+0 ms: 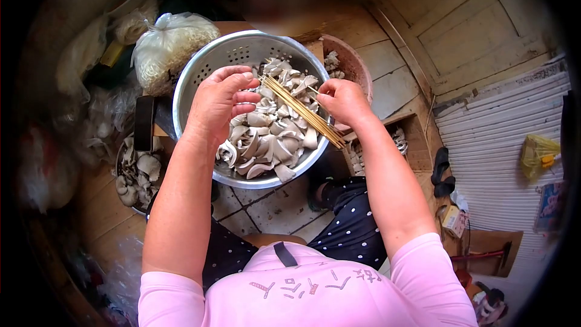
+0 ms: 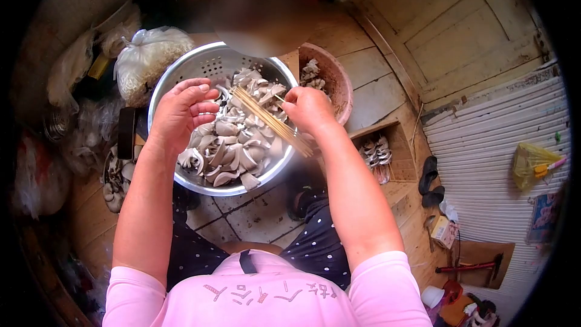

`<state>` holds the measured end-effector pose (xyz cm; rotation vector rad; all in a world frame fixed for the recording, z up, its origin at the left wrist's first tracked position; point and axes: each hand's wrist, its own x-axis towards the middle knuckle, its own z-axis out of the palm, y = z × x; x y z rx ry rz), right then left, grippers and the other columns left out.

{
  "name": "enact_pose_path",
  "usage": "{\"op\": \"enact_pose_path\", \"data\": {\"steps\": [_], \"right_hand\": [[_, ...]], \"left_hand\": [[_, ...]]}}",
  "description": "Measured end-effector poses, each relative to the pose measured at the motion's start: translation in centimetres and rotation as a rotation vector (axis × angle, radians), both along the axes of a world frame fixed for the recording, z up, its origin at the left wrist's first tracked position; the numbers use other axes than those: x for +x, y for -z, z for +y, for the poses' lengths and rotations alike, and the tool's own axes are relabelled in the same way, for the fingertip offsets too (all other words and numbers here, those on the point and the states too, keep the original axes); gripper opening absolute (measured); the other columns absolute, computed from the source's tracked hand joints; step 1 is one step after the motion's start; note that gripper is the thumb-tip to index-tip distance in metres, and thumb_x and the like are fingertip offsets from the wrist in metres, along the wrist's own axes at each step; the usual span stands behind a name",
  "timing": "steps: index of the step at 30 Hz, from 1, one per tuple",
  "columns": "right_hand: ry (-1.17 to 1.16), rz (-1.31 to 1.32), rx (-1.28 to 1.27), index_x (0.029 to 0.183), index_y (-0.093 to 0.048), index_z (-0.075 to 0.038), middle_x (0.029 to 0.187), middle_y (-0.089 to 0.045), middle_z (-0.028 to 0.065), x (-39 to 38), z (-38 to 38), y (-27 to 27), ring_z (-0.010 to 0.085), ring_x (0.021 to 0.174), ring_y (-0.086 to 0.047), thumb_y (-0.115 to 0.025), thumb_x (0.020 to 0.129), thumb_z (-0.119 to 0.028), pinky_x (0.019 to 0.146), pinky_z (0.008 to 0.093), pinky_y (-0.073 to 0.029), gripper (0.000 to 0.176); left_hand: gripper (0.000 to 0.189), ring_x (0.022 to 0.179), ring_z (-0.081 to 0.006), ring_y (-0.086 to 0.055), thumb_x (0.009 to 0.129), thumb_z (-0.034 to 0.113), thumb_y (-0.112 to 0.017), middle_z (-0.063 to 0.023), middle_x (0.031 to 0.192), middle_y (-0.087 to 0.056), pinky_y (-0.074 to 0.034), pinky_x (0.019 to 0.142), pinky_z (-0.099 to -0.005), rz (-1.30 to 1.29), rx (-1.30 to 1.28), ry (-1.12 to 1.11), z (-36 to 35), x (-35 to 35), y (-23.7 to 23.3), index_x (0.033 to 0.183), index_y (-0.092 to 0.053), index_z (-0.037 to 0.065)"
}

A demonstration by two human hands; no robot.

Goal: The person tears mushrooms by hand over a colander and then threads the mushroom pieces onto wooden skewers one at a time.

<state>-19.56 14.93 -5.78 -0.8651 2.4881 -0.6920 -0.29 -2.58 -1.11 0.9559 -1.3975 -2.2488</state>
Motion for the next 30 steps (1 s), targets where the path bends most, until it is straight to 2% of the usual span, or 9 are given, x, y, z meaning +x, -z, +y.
{"op": "enact_pose_path", "data": {"steps": [2, 6, 9, 14, 21, 23, 25, 27, 30], "right_hand": [[-0.167, 0.37, -0.118, 0.089, -0.07, -0.005, 0.081, -0.068, 0.0121, 0.1, 0.5, 0.0, 0.0264, 0.073, -0.066, -0.068, 0.076, -0.018, 0.07, 0.0346, -0.052, 0.018], [-0.166, 0.312, -0.183, 0.087, -0.07, -0.006, 0.082, -0.067, 0.0134, 2.4, 0.6, -2.5, 0.0305, 0.078, -0.065, -0.067, 0.075, -0.018, 0.072, 0.037, -0.052, 0.017], [-0.278, 0.17, 0.075, 0.086, -0.07, -0.009, 0.085, -0.068, 0.0139, 3.9, 0.9, -2.6, 0.0307, 0.081, -0.065, -0.066, 0.076, -0.02, 0.074, 0.0392, -0.052, 0.015], [-0.344, 0.309, 0.224, 0.083, -0.067, -0.009, 0.082, -0.067, 0.0136, 5.0, 0.9, -1.0, 0.033, 0.081, -0.065, -0.065, 0.076, -0.021, 0.073, 0.0437, -0.051, 0.014], [-0.287, 0.391, 0.217, 0.081, -0.064, -0.008, 0.08, -0.067, 0.0152, 4.9, 0.6, -0.3, 0.0339, 0.079, -0.065, -0.063, 0.076, -0.019, 0.071, 0.0456, -0.051, 0.013], [-0.317, 0.371, 0.282, 0.085, -0.067, -0.005, 0.082, -0.068, 0.0158, 5.1, 0.3, -1.1, 0.0326, 0.081, -0.067, -0.062, 0.072, -0.014, 0.074, 0.0414, -0.054, 0.017], [-0.309, 0.39, 0.259, 0.084, -0.067, -0.007, 0.081, -0.068, 0.0155, 4.8, 0.2, -0.3, 0.0334, 0.08, -0.066, -0.062, 0.073, -0.018, 0.073, 0.0435, -0.053, 0.016], [-0.302, 0.405, 0.238, 0.082, -0.066, -0.008, 0.08, -0.067, 0.0151, 4.9, 0.2, 0.0, 0.0343, 0.079, -0.065, -0.062, 0.075, -0.021, 0.071, 0.0456, -0.051, 0.016], [-0.29, 0.364, 0.285, 0.082, -0.066, -0.007, 0.081, -0.067, 0.0154, 5.1, 0.1, -1.1, 0.0337, 0.08, -0.066, -0.062, 0.074, -0.023, 0.073, 0.0445, -0.052, 0.018]], "left_hand": [[0.033, 0.073, -0.0114, -0.067, 0.091, 0.014, -0.059, -0.0129, 0.098, -0.066, -0.057, 0.062, -0.0233, 0.01, 0.002, 0.004, -0.1, 0.0, 0.0, 0.118, -0.051, -0.003], [0.032, 0.072, -0.0115, -0.067, 0.091, 0.014, -0.06, -0.0129, 0.097, -0.066, -0.057, 0.062, -0.0231, 0.019, 0.008, 0.011, -0.1, 0.0, 0.1, 0.117, -0.052, -0.003], [0.031, 0.071, -0.0113, -0.067, 0.09, 0.014, -0.06, -0.0128, 0.097, -0.066, -0.057, 0.062, -0.0232, 0.011, -0.001, 0.011, 0.1, -0.1, 0.0, 0.116, -0.053, -0.003], [0.03, 0.072, -0.0114, -0.067, 0.09, 0.014, -0.061, -0.0126, 0.097, -0.066, -0.057, 0.062, -0.0231, -0.009, -0.028, 0.018, 0.2, -0.2, 0.2, 0.114, -0.053, -0.002], [0.026, 0.07, -0.0106, -0.063, 0.087, 0.013, -0.062, -0.0075, 0.091, -0.066, -0.053, 0.064, -0.0248, -0.064, -0.122, 0.058, 0.2, -0.1, 0.4, 0.109, -0.058, 0.001], [0.021, 0.069, -0.0104, -0.059, 0.085, 0.014, -0.064, -0.0048, 0.085, -0.064, -0.049, 0.064, -0.0253, -0.252, -0.424, 0.24, 0.3, -0.1, 0.9, 0.103, -0.062, 0.002], [0.018, 0.067, -0.0133, -0.06, 0.081, 0.014, -0.066, -0.0056, 0.076, -0.065, -0.049, 0.064, -0.0276, -0.353, -0.669, 0.34, 0.4, 0.2, 1.7, 0.092, -0.066, 0.0], [0.027, 0.079, -0.0282, -0.067, 0.076, 0.022, -0.068, -0.0173, 0.088, -0.069, -0.052, 0.074, -0.0367, -0.665, -0.874, 0.635, 0.6, 0.6, 1.3, 0.089, -0.069, -0.002], [0.031, 0.087, -0.031, -0.067, 0.072, 0.026, -0.067, -0.0182, 0.092, -0.069, -0.053, 0.078, -0.0385, -0.82, -1.022, 0.843, 1.4, 0.7, 1.0, 0.089, -0.071, 0.0]]}}
